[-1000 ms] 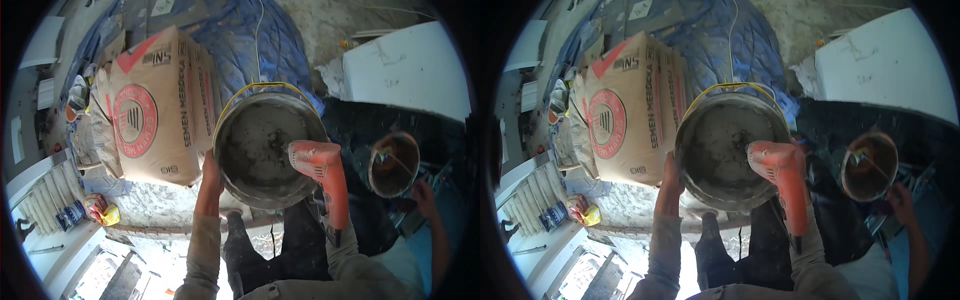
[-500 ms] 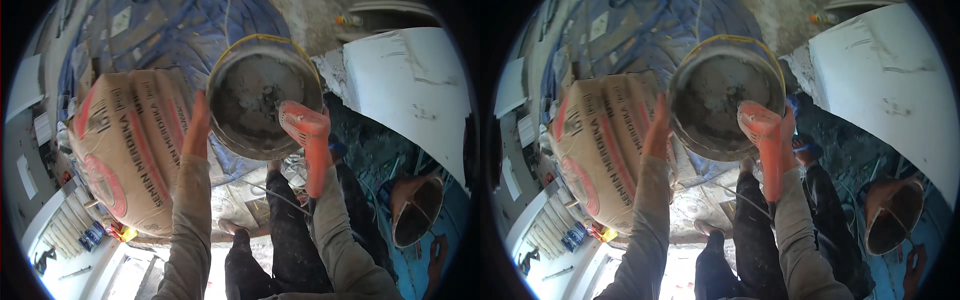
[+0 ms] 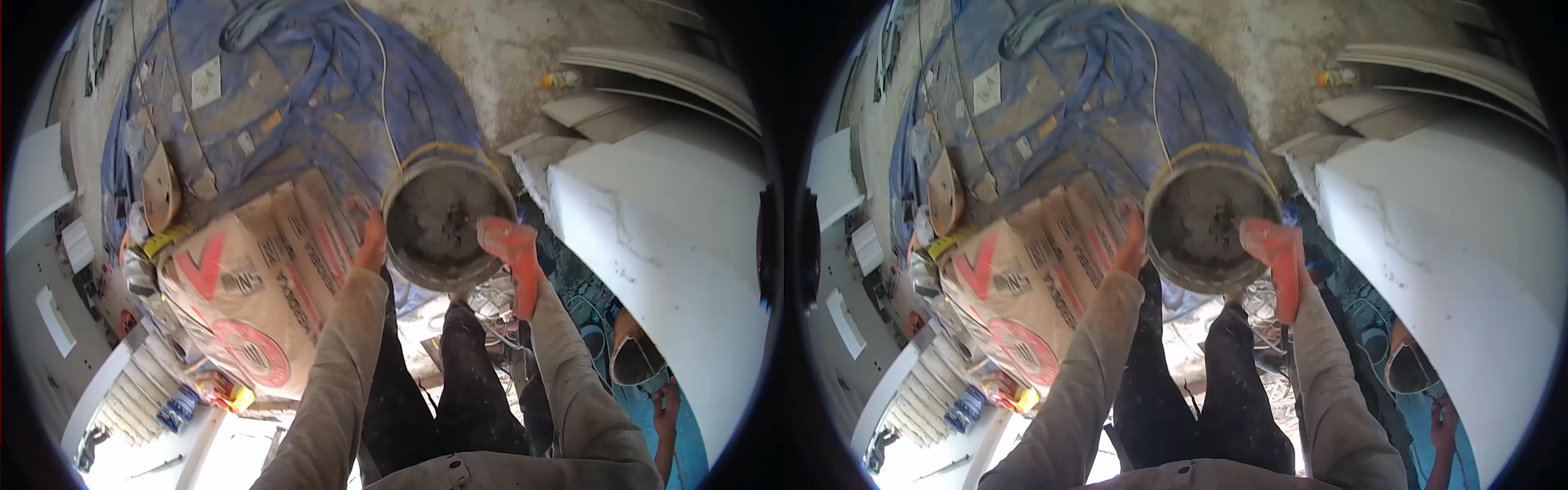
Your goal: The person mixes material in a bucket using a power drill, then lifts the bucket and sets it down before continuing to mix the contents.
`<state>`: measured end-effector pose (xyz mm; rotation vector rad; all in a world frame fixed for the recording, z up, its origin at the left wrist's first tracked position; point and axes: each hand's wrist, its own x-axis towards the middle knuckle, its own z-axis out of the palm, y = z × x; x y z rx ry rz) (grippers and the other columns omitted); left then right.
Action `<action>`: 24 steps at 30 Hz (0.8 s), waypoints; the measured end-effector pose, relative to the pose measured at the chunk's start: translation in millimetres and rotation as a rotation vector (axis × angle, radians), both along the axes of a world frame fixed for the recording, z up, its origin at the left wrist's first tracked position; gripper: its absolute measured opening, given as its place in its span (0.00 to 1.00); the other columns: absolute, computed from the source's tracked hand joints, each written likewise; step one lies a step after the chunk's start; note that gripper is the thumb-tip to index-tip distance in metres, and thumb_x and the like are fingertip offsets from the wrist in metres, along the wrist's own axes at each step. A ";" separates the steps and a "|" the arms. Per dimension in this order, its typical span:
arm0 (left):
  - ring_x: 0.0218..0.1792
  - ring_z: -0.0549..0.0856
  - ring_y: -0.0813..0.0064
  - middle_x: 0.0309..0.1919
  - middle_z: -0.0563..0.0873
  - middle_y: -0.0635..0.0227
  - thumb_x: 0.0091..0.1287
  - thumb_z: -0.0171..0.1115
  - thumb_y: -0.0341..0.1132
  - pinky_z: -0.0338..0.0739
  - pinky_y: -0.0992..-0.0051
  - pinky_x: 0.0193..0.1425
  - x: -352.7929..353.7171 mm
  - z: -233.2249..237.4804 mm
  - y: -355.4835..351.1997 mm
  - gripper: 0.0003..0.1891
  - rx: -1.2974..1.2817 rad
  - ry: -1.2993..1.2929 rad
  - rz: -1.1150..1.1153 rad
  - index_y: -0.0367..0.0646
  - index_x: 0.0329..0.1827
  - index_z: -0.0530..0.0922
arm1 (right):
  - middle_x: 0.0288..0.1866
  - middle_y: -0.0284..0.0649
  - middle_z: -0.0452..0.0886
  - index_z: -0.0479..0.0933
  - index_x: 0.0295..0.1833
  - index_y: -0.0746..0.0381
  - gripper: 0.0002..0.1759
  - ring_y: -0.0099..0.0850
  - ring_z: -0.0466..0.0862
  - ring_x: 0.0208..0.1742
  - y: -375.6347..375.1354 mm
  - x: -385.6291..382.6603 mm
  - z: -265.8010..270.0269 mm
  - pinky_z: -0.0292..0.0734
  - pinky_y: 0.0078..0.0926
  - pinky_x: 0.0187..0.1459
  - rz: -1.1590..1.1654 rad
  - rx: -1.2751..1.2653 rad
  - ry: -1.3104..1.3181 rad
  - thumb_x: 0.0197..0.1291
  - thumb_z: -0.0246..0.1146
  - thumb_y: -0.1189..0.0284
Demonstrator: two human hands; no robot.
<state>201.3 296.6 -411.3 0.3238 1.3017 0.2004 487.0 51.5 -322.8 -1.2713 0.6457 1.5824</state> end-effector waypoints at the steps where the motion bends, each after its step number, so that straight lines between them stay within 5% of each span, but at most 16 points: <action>1: 0.64 0.79 0.58 0.63 0.80 0.56 0.78 0.37 0.57 0.68 0.60 0.76 -9.1 -15.8 -2.9 0.33 -0.101 -0.039 0.070 0.36 0.67 0.74 | 0.50 0.36 0.85 0.77 0.59 0.61 0.29 0.28 0.85 0.42 -1.6 1.6 2.4 0.80 0.26 0.45 0.001 -0.039 0.006 0.75 0.49 0.47; 3: 0.62 0.80 0.57 0.56 0.84 0.57 0.78 0.41 0.55 0.68 0.59 0.76 -14.8 -12.9 6.5 0.29 -0.218 -0.075 0.114 0.38 0.60 0.78 | 0.50 0.36 0.85 0.77 0.60 0.61 0.30 0.27 0.85 0.42 -2.5 4.4 8.4 0.80 0.26 0.44 -0.011 -0.136 0.030 0.75 0.49 0.47; 5: 0.57 0.81 0.58 0.40 0.82 0.61 0.75 0.48 0.51 0.73 0.55 0.69 -3.8 27.2 24.4 0.18 -0.397 0.193 0.383 0.46 0.43 0.79 | 0.50 0.39 0.84 0.77 0.61 0.62 0.31 0.26 0.84 0.42 8.0 1.0 48.3 0.79 0.25 0.43 -0.025 -0.208 -0.104 0.75 0.48 0.46; 6: 0.57 0.81 0.58 0.40 0.82 0.61 0.75 0.48 0.51 0.73 0.55 0.69 -41.1 -2.7 14.5 0.18 -0.403 0.186 0.330 0.46 0.43 0.79 | 0.51 0.41 0.84 0.77 0.63 0.62 0.32 0.26 0.83 0.42 28.5 -5.4 83.7 0.78 0.25 0.42 -0.052 -0.214 -0.264 0.75 0.48 0.45; 8: 0.38 0.80 0.70 0.37 0.79 0.66 0.74 0.50 0.51 0.78 0.64 0.44 -59.4 -80.9 1.3 0.16 -0.488 0.547 0.047 0.49 0.49 0.77 | 0.52 0.43 0.83 0.76 0.63 0.63 0.33 0.26 0.83 0.45 38.4 -14.1 119.9 0.78 0.25 0.45 -0.076 -0.141 -0.378 0.75 0.47 0.44; 9: 0.52 0.80 0.72 0.37 0.80 0.70 0.75 0.54 0.42 0.76 0.61 0.51 -52.3 -10.1 60.5 0.08 -0.421 0.161 -0.150 0.49 0.42 0.76 | 0.53 0.45 0.83 0.76 0.64 0.63 0.35 0.27 0.83 0.48 30.3 -31.8 148.8 0.78 0.24 0.47 -0.075 -0.066 -0.464 0.75 0.46 0.43; 10: 0.49 0.81 0.74 0.38 0.80 0.72 0.75 0.56 0.41 0.76 0.62 0.52 -27.2 59.1 98.6 0.07 -0.222 0.164 -0.277 0.49 0.45 0.76 | 0.52 0.39 0.82 0.71 0.67 0.66 0.32 0.31 0.81 0.50 30.2 -38.9 164.6 0.77 0.32 0.54 0.124 -0.238 -0.601 0.74 0.54 0.49; 11: 0.47 0.83 0.75 0.40 0.81 0.73 0.75 0.57 0.40 0.76 0.64 0.53 5.9 92.4 132.5 0.07 0.005 0.120 -0.399 0.48 0.47 0.76 | 0.52 0.39 0.82 0.71 0.67 0.66 0.32 0.31 0.81 0.50 39.2 -48.2 161.6 0.77 0.32 0.54 0.082 -0.264 -0.619 0.74 0.54 0.49; 13: 0.39 0.81 0.79 0.37 0.81 0.72 0.75 0.56 0.39 0.78 0.72 0.44 -2.7 104.4 189.9 0.10 0.209 -0.003 -0.534 0.45 0.51 0.76 | 0.51 0.40 0.81 0.71 0.66 0.66 0.33 0.28 0.82 0.50 41.8 -74.1 155.9 0.77 0.32 0.52 0.656 -0.344 -1.002 0.65 0.68 0.56; 14: 0.42 0.82 0.78 0.38 0.82 0.71 0.75 0.57 0.40 0.78 0.72 0.46 -1.0 125.9 218.2 0.10 0.203 0.032 -0.524 0.46 0.51 0.76 | 0.56 0.50 0.82 0.74 0.65 0.70 0.41 0.40 0.81 0.60 70.7 -79.5 166.3 0.75 0.38 0.58 0.575 -0.520 -0.830 0.52 0.78 0.56; 15: 0.44 0.83 0.77 0.40 0.82 0.70 0.74 0.58 0.41 0.78 0.73 0.48 4.4 142.5 248.1 0.10 0.207 0.063 -0.513 0.46 0.52 0.76 | 0.56 0.50 0.82 0.74 0.65 0.70 0.41 0.40 0.81 0.60 76.7 -92.2 163.2 0.75 0.38 0.58 0.541 -0.552 -0.816 0.52 0.78 0.56; 18: 0.50 0.84 0.73 0.44 0.83 0.68 0.74 0.58 0.42 0.77 0.70 0.55 -29.0 144.4 330.7 0.10 0.178 0.198 -0.697 0.47 0.51 0.76 | 0.47 0.49 0.86 0.81 0.55 0.71 0.31 0.36 0.86 0.51 92.2 -104.8 141.8 0.78 0.35 0.49 0.437 -0.794 -0.813 0.55 0.75 0.57; 20: 0.50 0.83 0.71 0.45 0.83 0.68 0.74 0.58 0.41 0.76 0.66 0.58 -46.0 153.6 367.2 0.10 0.165 0.329 -0.759 0.47 0.51 0.75 | 0.32 0.44 0.86 0.84 0.45 0.71 0.25 0.32 0.87 0.33 106.6 -92.6 141.8 0.79 0.33 0.35 0.125 -0.720 -0.626 0.56 0.73 0.57; 24: 0.50 0.83 0.70 0.44 0.83 0.68 0.74 0.57 0.41 0.76 0.63 0.59 -81.0 164.0 399.6 0.09 0.147 0.468 -0.878 0.48 0.50 0.76 | 0.24 0.38 0.84 0.84 0.37 0.68 0.19 0.26 0.81 0.21 113.3 -87.9 133.6 0.74 0.31 0.26 0.196 -0.733 -0.516 0.56 0.70 0.61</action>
